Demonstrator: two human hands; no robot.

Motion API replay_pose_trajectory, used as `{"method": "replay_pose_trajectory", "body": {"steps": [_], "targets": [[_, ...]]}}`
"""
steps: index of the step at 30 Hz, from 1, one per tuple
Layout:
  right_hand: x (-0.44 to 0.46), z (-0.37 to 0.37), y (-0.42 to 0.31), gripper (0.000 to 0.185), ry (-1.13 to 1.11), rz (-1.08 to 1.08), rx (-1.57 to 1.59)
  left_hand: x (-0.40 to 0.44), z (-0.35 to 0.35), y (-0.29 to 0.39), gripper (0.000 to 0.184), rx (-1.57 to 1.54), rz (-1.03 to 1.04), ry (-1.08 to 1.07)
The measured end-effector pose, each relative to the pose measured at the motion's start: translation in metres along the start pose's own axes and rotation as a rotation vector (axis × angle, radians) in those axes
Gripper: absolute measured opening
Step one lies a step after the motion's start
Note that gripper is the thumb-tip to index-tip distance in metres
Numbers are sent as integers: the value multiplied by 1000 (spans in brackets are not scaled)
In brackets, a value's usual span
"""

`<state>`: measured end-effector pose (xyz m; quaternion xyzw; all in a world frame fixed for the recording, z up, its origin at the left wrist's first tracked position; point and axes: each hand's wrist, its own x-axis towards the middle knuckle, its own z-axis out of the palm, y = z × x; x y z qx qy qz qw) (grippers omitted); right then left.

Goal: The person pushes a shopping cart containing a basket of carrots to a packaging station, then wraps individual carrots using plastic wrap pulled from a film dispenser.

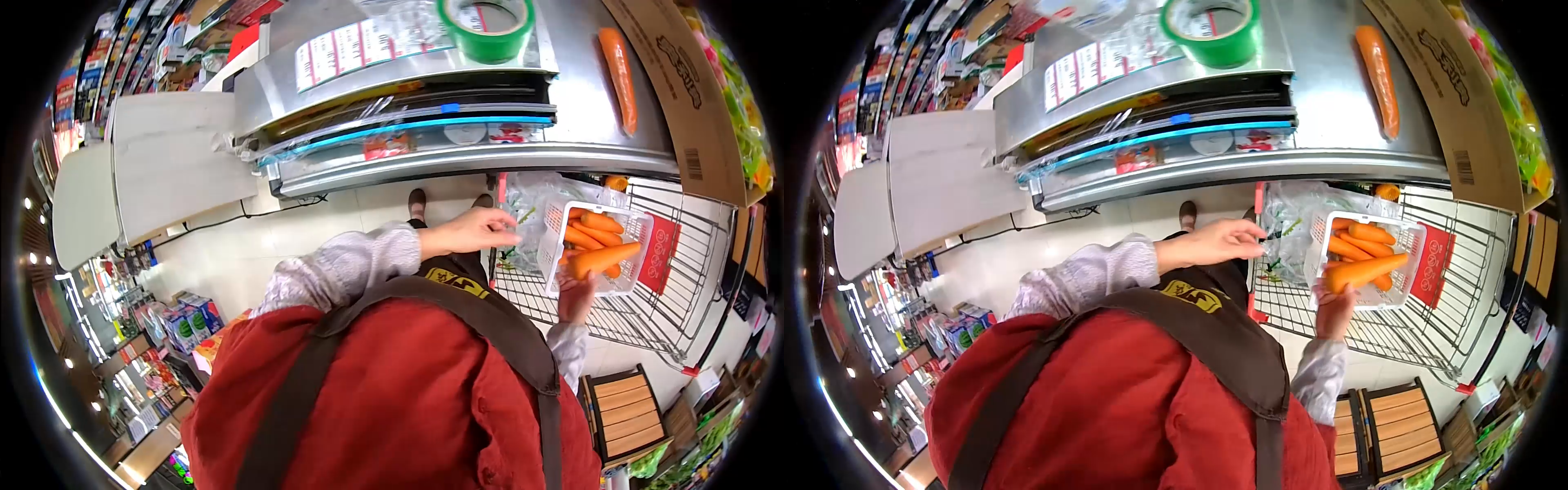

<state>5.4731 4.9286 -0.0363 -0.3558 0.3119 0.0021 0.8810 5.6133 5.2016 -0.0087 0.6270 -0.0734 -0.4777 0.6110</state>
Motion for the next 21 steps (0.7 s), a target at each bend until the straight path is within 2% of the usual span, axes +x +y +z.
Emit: {"method": "replay_pose_trajectory", "body": {"steps": [2,3,6,9,11,12,14,15,17,18,19,21], "targets": [[-25,55,6,48,-159,19,-233,-10,12,25,67,138,65,-23],[-34,77,17,50,-193,10,-275,-20,11,46,68,155,18,-140],[-42,139,58,55,-239,-142,-452,-54,8,68,59,226,135,-49],[-43,195,53,45,-375,-81,-524,-80,-23,45,50,72,233,135],[-42,220,33,37,-495,104,-1119,-112,-46,45,48,136,227,221],[-50,242,23,34,-518,-149,-1445,-129,-57,45,47,171,237,263],[-69,281,4,43,-610,-594,-1656,-167,-79,58,47,134,196,249],[-75,308,2,43,-618,-604,-1672,-181,-90,59,44,170,209,248],[-81,361,12,51,-935,-1200,-1761,-209,-105,65,43,205,234,242],[-75,368,21,51,-948,-1213,-1771,-222,-112,71,41,253,247,228],[-66,370,33,52,-1021,-1181,-1812,-235,-118,80,42,230,170,218],[-54,387,42,53,-1147,-1135,-1882,-234,-135,59,43,130,276,269]]}}
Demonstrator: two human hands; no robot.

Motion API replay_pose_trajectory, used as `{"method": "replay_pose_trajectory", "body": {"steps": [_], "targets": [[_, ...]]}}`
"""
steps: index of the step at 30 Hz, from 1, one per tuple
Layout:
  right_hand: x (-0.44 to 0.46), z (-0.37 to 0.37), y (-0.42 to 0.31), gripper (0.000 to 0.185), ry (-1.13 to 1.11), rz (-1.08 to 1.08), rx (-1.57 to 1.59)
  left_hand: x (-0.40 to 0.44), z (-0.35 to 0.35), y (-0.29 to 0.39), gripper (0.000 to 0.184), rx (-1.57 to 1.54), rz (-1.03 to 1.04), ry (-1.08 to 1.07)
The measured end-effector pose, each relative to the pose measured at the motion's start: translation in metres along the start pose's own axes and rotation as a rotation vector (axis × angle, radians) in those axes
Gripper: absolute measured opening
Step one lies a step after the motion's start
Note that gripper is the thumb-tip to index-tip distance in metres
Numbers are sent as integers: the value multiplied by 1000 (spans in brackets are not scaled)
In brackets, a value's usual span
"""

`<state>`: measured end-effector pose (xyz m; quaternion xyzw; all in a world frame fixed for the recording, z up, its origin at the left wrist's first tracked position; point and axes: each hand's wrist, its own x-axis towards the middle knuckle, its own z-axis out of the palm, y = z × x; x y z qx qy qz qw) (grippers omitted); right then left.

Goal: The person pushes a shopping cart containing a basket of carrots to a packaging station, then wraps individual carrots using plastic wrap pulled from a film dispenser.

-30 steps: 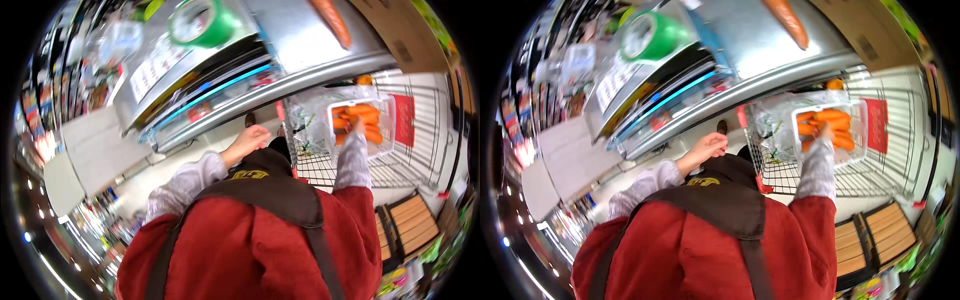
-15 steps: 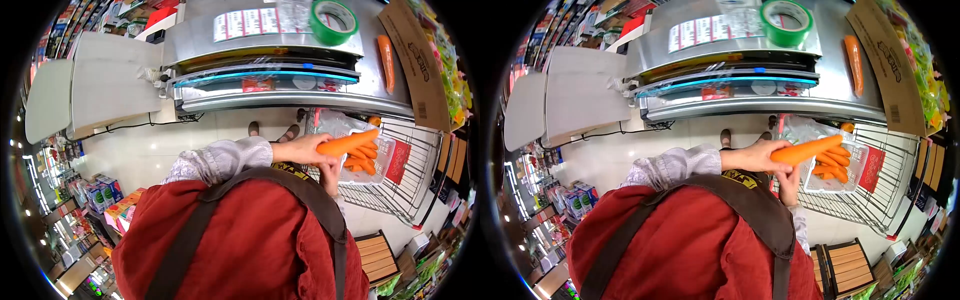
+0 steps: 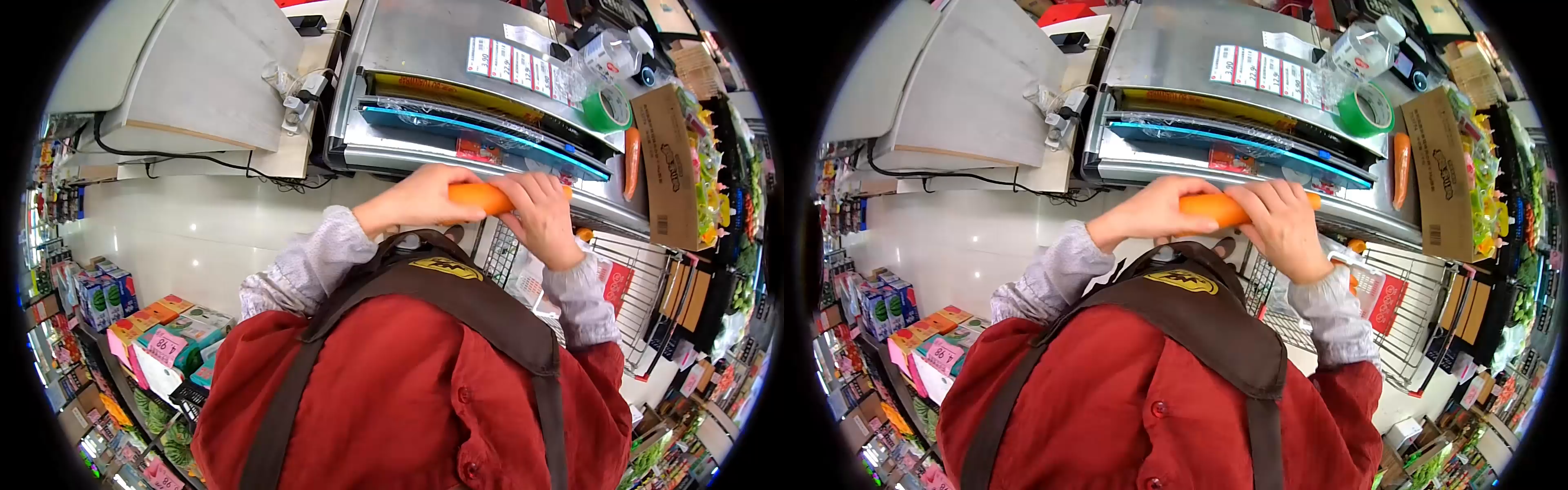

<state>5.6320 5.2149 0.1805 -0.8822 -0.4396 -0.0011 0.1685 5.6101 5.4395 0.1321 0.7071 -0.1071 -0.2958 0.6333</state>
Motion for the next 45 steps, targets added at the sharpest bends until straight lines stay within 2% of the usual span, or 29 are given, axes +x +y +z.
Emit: {"method": "replay_pose_trajectory", "body": {"steps": [1,2,5,7,8,11,16,18,27,36,40,45], "targets": [[11,-1,0,53,-9,-8,-12,-1,-6,-13,45,-101,67,61],[23,-2,-1,53,13,-26,-7,-10,-15,-4,45,-349,-49,57],[47,4,8,51,60,-18,5,-18,-41,-9,45,-633,-141,435],[62,10,13,49,219,23,-19,-10,-50,-29,42,-586,-190,716],[68,14,18,48,223,61,-23,-4,-50,-34,40,-586,-152,798],[78,28,25,47,255,124,-24,13,-48,-43,39,-521,-172,859],[84,45,32,48,258,126,-9,26,-45,-50,30,-525,-189,916],[85,48,33,49,280,109,-23,32,-43,-57,30,-531,-77,973],[93,55,33,50,276,92,-77,28,-31,-65,12,-769,74,938],[91,71,31,57,351,-3,-149,26,-33,-58,10,-779,162,919],[95,73,22,70,332,78,-184,26,-37,-49,10,-779,188,898],[97,83,20,72,380,126,-172,20,-45,-42,10,-835,146,872]]}}
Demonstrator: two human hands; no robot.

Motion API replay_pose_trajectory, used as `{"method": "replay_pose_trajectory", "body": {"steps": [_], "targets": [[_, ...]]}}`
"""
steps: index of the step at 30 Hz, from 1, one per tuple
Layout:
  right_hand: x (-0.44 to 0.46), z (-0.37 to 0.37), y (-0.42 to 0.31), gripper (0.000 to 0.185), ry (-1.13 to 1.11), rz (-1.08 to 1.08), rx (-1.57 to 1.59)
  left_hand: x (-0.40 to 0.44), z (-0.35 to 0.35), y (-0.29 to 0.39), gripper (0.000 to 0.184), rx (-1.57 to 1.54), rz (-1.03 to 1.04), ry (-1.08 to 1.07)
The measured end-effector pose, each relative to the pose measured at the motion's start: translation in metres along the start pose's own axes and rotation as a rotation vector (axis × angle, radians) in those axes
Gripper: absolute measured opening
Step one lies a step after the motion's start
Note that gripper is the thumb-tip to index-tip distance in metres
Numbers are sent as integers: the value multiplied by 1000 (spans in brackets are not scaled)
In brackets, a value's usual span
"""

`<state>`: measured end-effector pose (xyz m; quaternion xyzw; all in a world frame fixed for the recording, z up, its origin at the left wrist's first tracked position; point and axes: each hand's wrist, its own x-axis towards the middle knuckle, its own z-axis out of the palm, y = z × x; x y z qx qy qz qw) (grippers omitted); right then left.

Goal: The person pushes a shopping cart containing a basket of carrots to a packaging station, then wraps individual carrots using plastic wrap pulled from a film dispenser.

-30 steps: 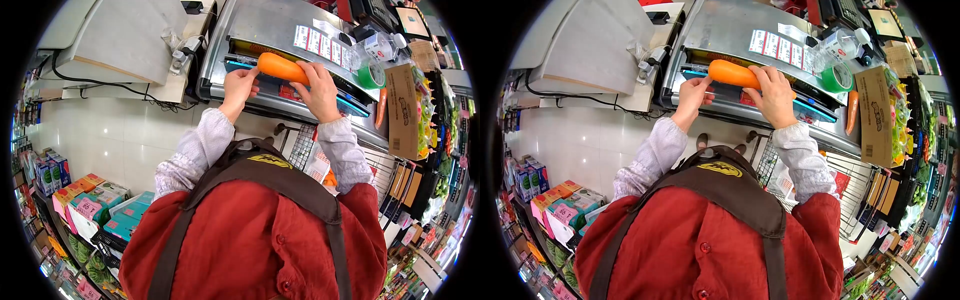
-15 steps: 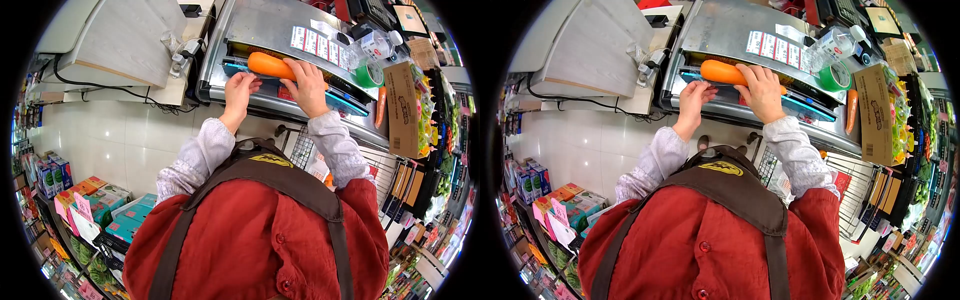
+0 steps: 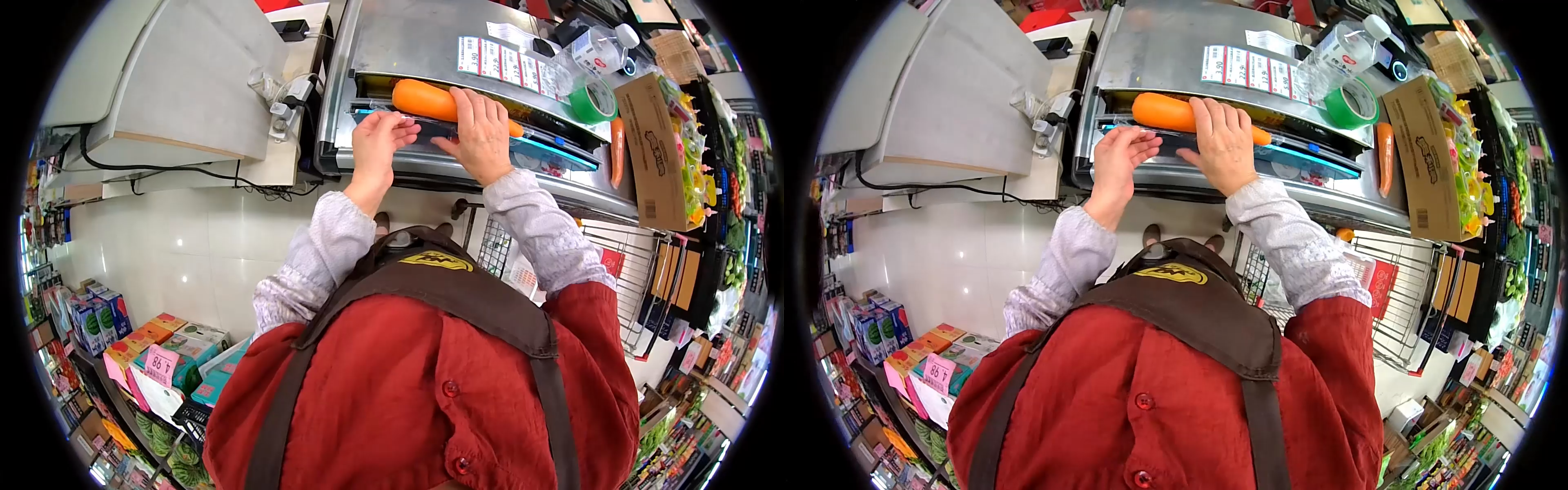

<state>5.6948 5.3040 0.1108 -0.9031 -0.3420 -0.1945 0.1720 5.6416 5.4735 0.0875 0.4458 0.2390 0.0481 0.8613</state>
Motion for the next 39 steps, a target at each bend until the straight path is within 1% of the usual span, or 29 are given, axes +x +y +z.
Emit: {"method": "replay_pose_trajectory", "body": {"steps": [4,8,10,11,13,14,16,17,18,20,21,22,24,25,28,30,32,35,39], "targets": [[0,1,8,70,11,-31,-51,3,-2,3,10,-13,2,0],[-2,4,14,65,33,-54,-70,5,-5,0,12,78,28,-13],[-1,6,15,62,42,-60,-70,7,-7,-1,13,238,190,-59],[0,6,17,62,44,-55,-71,10,-9,-2,13,242,189,-63],[2,5,19,61,26,-79,-72,14,-16,-1,17,497,465,-61],[2,5,19,61,29,-76,-71,14,-14,3,17,500,466,-64],[2,6,21,62,14,-81,-52,14,-11,12,33,859,973,-69],[3,5,22,62,17,-80,-50,15,-13,15,53,941,999,-109],[3,5,23,62,9,-86,-47,17,-14,18,53,943,1001,-110],[5,6,25,62,1,-92,-42,24,-13,25,62,1167,1066,-234],[6,5,25,60,36,-121,-50,28,-12,32,65,1221,1137,-294],[6,5,26,58,69,-149,-59,36,-13,34,65,1221,1136,-297],[5,6,30,57,72,-157,-40,50,-12,40,60,1250,1182,-408],[4,5,32,56,77,-166,-21,54,-13,43,56,1275,1191,-429],[-3,3,44,54,67,-143,-45,58,-12,51,56,1333,1146,-502],[-9,-2,49,54,53,-125,-61,59,-10,54,55,1338,1159,-520],[-11,-2,50,53,40,-110,-71,61,-10,55,53,1293,1112,-573],[-8,0,54,50,46,-115,-62,63,-7,54,51,1209,1121,-597],[-3,-1,61,46,3,-157,-65,67,-2,64,49,1229,1104,-647]]}}
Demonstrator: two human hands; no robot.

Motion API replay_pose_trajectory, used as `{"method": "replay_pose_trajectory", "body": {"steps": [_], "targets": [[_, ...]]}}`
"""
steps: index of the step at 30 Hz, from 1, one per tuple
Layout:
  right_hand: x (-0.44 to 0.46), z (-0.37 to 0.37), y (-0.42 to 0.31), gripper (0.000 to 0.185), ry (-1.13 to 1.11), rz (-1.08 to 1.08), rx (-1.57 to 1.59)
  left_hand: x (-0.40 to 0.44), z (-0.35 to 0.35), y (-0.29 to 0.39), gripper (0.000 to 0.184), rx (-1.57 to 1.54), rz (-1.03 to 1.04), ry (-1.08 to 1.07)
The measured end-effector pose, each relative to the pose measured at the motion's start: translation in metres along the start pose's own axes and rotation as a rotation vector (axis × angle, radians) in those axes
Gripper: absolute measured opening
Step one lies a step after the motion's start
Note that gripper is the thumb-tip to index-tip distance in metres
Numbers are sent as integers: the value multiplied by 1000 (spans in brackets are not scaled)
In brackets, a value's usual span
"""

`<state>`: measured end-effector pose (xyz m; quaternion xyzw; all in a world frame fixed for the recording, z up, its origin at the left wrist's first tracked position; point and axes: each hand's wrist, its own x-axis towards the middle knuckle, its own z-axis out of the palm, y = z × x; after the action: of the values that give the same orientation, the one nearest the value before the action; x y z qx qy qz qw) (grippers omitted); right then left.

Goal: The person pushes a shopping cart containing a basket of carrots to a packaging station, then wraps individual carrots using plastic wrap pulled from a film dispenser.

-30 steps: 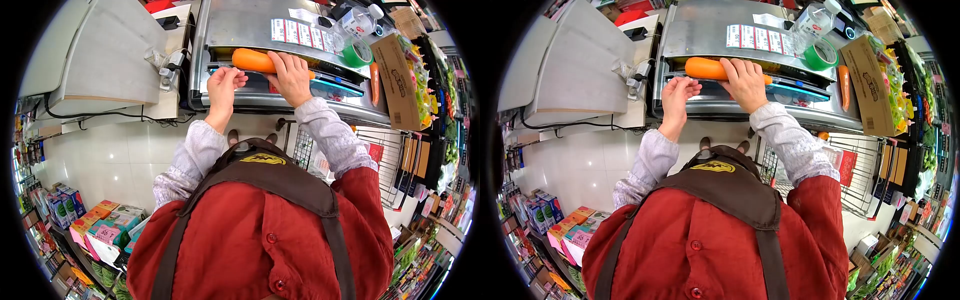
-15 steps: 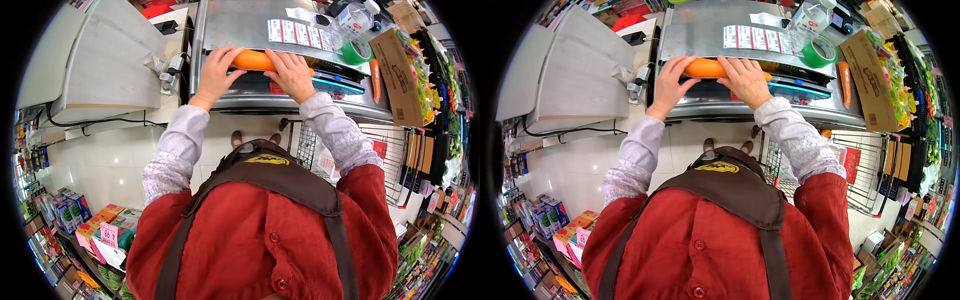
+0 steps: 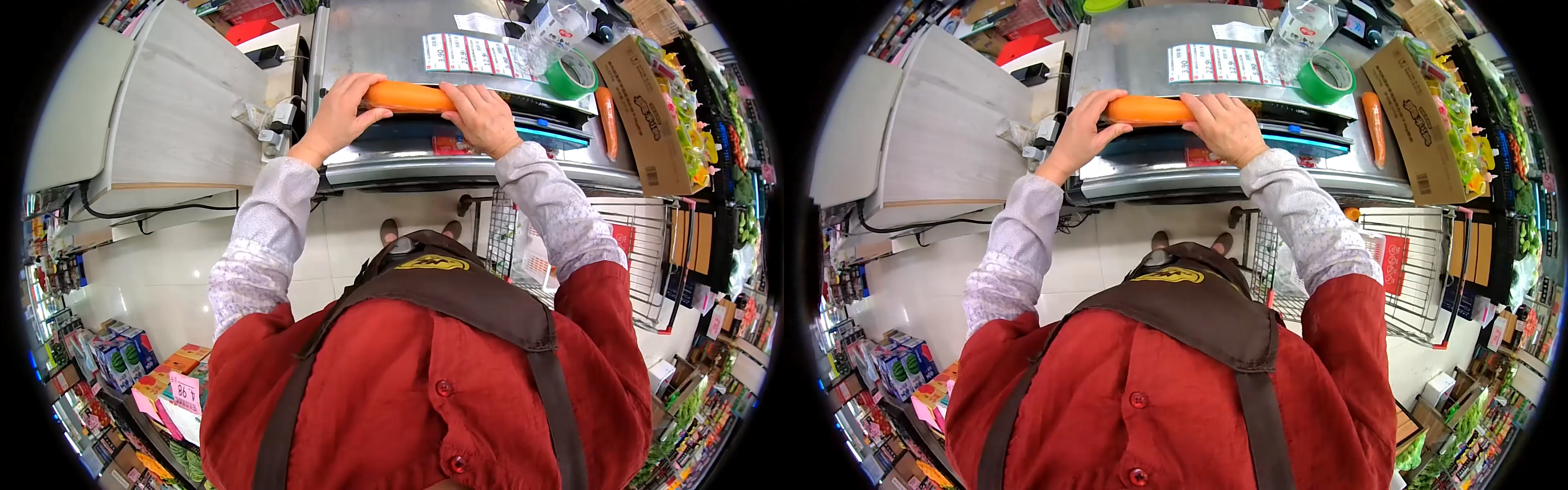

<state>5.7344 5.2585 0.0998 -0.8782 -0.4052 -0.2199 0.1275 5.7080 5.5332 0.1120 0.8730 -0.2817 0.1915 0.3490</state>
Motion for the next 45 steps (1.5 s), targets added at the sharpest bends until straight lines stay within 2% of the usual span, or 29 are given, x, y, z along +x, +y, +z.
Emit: {"method": "replay_pose_trajectory", "body": {"steps": [2,3,5,6,7,9,10,11,13,14,15,17,18,20,21,23,24,25,27,29,31,33,36,38,41,45], "targets": [[4,-4,0,45,-17,-7,1,8,-8,-2,36,59,-23,-73],[10,-9,0,42,-49,-52,36,19,-17,0,36,64,-23,-71],[15,-10,1,39,-84,-90,76,42,-38,5,23,-302,-380,0],[18,-7,5,36,-126,6,123,52,-38,18,18,-225,-245,-4],[18,-5,5,34,-176,90,178,44,-37,21,18,-226,-262,-3],[18,-9,8,31,-114,27,248,46,-43,15,20,-150,-166,141],[18,-10,10,31,-144,26,234,36,-46,15,30,-220,-283,40],[18,-11,9,31,-181,22,224,24,-46,22,30,-213,-290,40],[19,-9,10,31,-167,21,227,9,-38,34,60,136,-24,4],[18,-8,9,31,-161,31,226,-3,-28,33,83,184,-75,-5],[19,-10,9,31,-160,23,230,-14,-18,36,78,361,-115,69],[17,-12,6,31,-146,23,234,-28,-1,38,72,433,-278,166],[17,-13,5,31,-148,20,234,-32,5,37,72,433,-281,168],[17,-14,4,31,-190,50,191,-39,15,35,48,467,-292,192],[16,-14,4,31,-194,46,192,-44,17,29,48,466,-297,194],[15,-13,4,30,-156,36,184,-45,14,19,24,440,-178,197],[14,-12,4,30,-157,34,183,-44,10,21,15,416,-199,213],[14,-12,4,30,-151,23,173,-42,8,20,15,416,-200,214],[16,-12,5,29,-142,6,160,-37,0,12,15,215,-51,213],[17,-12,5,27,-135,14,194,-30,-4,6,14,158,-22,185],[17,-11,4,26,-116,13,189,-25,-4,3,14,-40,-97,123],[17,-10,4,25,-127,34,191,-25,-2,-1,14,-97,-133,103],[17,-13,1,36,-190,43,161,-25,7,-1,14,-212,-152,176],[18,-13,-1,47,-198,70,141,-25,11,0,15,-279,-254,200],[20,-15,-2,44,-249,140,130,-21,8,-2,15,-286,-237,182],[30,-21,6,43,-189,139,179,-7,0,5,16,-375,-301,213]]}}
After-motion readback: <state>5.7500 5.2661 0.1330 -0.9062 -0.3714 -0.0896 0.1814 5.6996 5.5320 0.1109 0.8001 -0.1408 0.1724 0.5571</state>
